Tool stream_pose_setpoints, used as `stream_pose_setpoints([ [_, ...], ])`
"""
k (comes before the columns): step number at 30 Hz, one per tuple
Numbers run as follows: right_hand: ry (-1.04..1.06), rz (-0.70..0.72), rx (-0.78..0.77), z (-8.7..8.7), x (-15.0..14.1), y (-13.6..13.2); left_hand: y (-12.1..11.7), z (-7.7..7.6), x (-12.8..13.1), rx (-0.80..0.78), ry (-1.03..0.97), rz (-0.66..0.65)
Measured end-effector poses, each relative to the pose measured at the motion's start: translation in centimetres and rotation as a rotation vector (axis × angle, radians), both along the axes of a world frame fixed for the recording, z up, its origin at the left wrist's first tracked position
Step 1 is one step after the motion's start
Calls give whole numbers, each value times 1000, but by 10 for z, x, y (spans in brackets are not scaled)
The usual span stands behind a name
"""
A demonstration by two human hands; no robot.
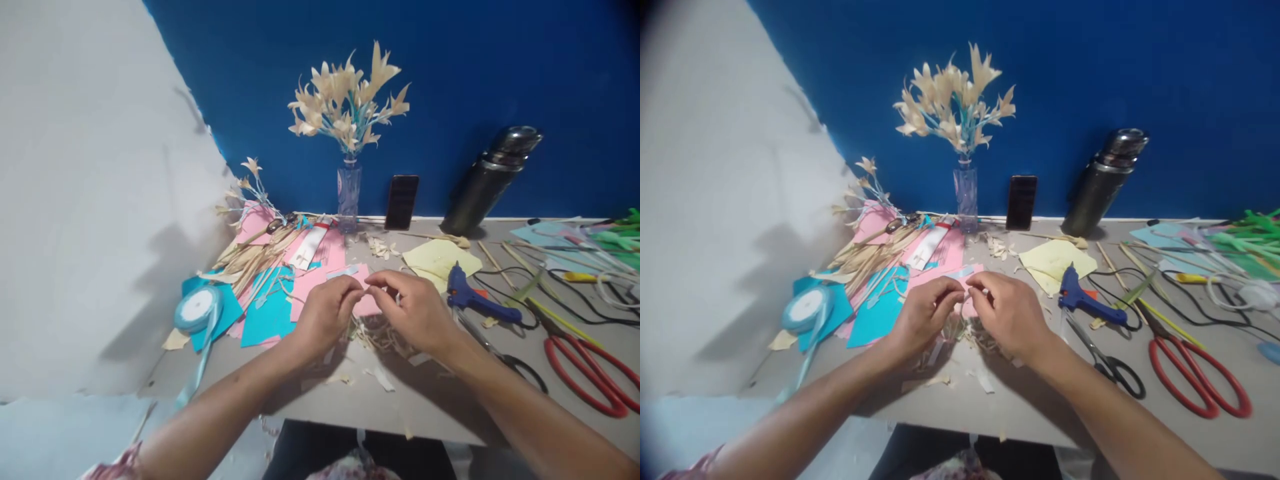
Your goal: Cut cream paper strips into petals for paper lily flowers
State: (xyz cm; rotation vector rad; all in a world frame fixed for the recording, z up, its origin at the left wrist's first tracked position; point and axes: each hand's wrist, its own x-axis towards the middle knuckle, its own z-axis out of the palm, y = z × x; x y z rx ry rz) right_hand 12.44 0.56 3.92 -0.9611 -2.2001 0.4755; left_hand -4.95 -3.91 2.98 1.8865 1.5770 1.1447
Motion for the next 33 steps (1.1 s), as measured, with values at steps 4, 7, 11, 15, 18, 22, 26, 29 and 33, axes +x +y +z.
stream_pose_setpoints([
  [4, 229, 4, -195, -12, -11, 3, 15, -3, 4, -171, -435, 45],
  [7, 252, -7, -340, -22, -16, 2, 17, -10, 5, -277, -654, 54],
  [11, 370, -18, -538, -23, -15, 5, 14, -14, 7, -284, -740, 42],
  [15, 474, -46, -648, -22, -11, 9, 14, -13, 10, -283, -758, 4],
  [18, 529, 17, -735, -24, -11, 10, 16, -14, 9, -337, -812, 17],
  [22, 420, 16, -552, -28, -13, 6, 19, -19, 3, -484, -927, -29],
  [26, 218, -1, -170, -35, -15, 2, 19, -22, 3, -537, -981, -66],
  [29, 205, 3, -71, -39, -14, 2, 19, -22, 5, -663, -1153, -204],
  [33, 268, -22, -130, -38, -15, 3, 20, -24, 3, -688, -1258, -306],
])
